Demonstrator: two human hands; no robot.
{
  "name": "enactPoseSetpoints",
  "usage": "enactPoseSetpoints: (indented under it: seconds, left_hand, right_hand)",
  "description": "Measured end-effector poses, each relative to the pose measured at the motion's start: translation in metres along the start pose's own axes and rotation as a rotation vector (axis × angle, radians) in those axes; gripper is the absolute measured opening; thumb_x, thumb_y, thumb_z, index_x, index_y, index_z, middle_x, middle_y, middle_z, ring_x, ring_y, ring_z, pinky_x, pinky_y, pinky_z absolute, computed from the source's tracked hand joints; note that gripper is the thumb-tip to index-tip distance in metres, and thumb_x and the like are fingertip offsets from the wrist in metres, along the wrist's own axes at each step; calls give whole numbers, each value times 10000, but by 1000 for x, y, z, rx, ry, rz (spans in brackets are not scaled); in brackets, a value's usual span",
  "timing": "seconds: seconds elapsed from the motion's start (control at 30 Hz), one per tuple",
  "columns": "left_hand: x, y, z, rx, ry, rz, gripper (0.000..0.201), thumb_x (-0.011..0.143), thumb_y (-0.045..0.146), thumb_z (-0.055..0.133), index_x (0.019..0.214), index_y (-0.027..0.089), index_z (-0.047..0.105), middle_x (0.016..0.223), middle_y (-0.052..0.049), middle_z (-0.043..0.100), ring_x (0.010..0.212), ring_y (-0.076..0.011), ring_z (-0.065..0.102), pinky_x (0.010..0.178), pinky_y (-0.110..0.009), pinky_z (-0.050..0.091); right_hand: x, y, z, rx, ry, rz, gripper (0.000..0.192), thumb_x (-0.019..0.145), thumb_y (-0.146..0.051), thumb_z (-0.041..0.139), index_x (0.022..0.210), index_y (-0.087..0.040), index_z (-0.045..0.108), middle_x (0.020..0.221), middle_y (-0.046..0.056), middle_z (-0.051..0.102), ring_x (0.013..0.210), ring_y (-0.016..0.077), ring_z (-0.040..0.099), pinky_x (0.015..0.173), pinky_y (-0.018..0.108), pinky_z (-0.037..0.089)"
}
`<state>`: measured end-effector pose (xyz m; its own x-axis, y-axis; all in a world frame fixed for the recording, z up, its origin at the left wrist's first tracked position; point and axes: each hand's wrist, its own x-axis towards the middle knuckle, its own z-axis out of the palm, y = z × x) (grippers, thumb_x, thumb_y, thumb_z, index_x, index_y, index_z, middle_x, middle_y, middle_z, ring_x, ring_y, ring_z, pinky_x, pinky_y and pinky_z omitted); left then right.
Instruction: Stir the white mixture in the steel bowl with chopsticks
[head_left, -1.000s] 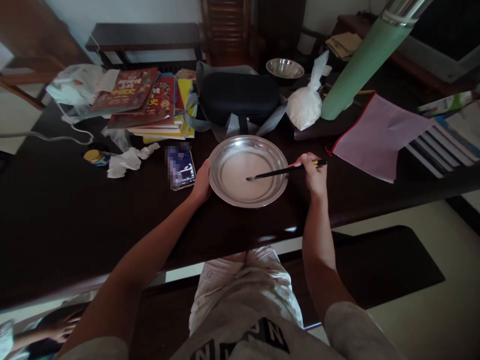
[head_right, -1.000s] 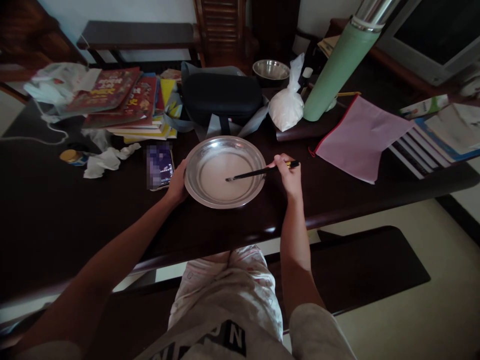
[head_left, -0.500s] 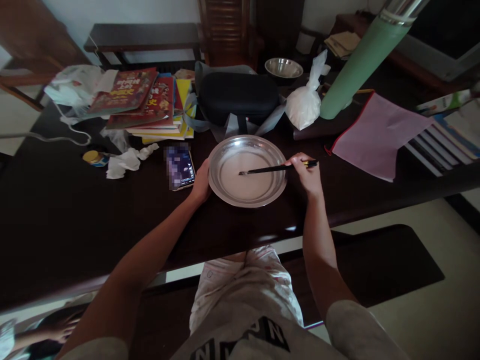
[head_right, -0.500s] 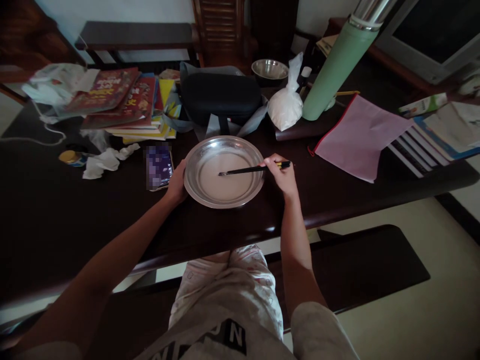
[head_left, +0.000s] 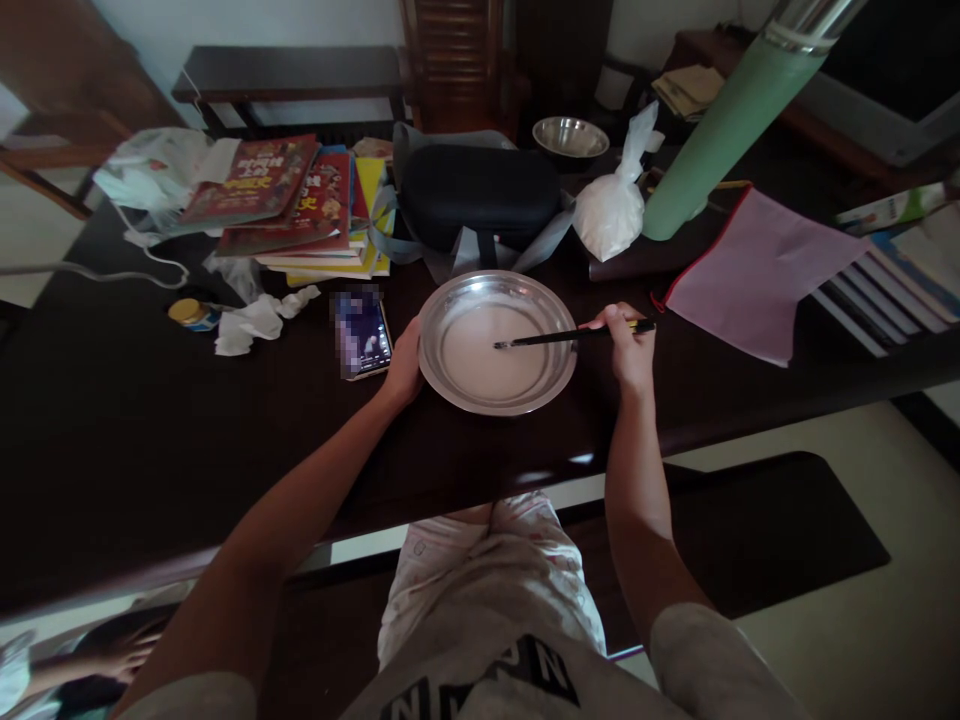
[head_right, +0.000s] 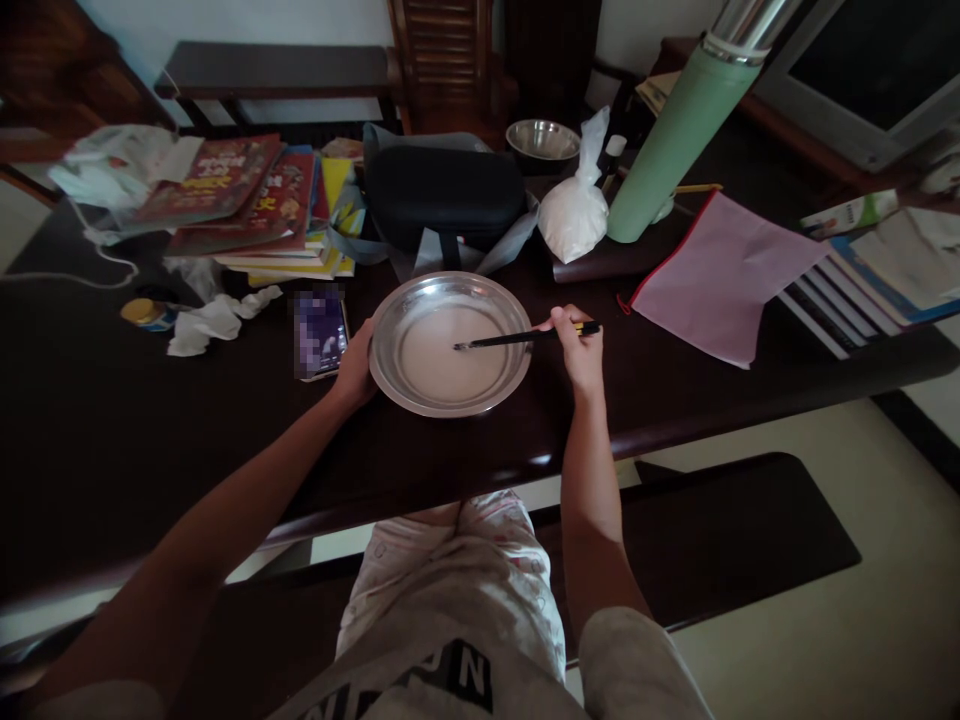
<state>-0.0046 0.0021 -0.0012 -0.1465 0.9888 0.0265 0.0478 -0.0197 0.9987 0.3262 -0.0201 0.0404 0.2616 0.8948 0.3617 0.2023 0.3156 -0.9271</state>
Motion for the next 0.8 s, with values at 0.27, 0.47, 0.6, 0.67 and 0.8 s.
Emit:
enactPoseSetpoints:
  seconds: [0.27, 0.47, 0.6, 0.67, 0.8]
  left_hand:
    - [3, -9, -1, 28, -17, 68, 374, 1006, 550, 597, 1089, 260, 817, 1269, -71, 826, 1277, -291, 711, 1203, -422, 498]
    - [2, -6, -1, 12, -2, 22, 370, 1008, 557, 591, 1034, 252, 798, 1188, -76, 826, 1267, -294, 719, 1140, -417, 553]
    - [1, -3, 0, 0, 3, -5, 357, 1009, 549, 586, 1000, 260, 795, 1183, -72, 830, 1262, -297, 718, 1145, -416, 550]
    - [1, -2, 1, -9, -3, -12, 383, 1025, 545, 555, 1012, 247, 796, 1194, -78, 829, 1235, -294, 724, 1142, -414, 549]
    - [1, -3, 0, -24, -11, -33, 427, 1005, 593, 579, 1045, 233, 805, 1204, -88, 829, 1235, -302, 724, 1123, -420, 557]
  right_hand:
    - [0, -5, 3, 18, -98, -9, 579, 841, -831, 742, 693, -271, 713, 655, 1, 741, 740, 231, 789, 840, 424, 651]
    - [-1, -8, 3, 74, -136, -7, 563, 848, -794, 771, 655, -269, 710, 636, -7, 732, 698, 218, 789, 785, 400, 658]
    - [0, -7, 3, 75, -140, -11, 536, 843, -792, 780, 696, -278, 737, 677, -5, 779, 758, 230, 816, 845, 424, 674]
    - [0, -6, 2, 85, -63, -14, 556, 864, -797, 755, 676, -276, 698, 634, -17, 752, 700, 224, 801, 832, 430, 680]
    - [-1, -4, 2, 77, -85, -13, 538, 869, -781, 763, 710, -273, 692, 630, -25, 740, 667, 213, 786, 794, 411, 677]
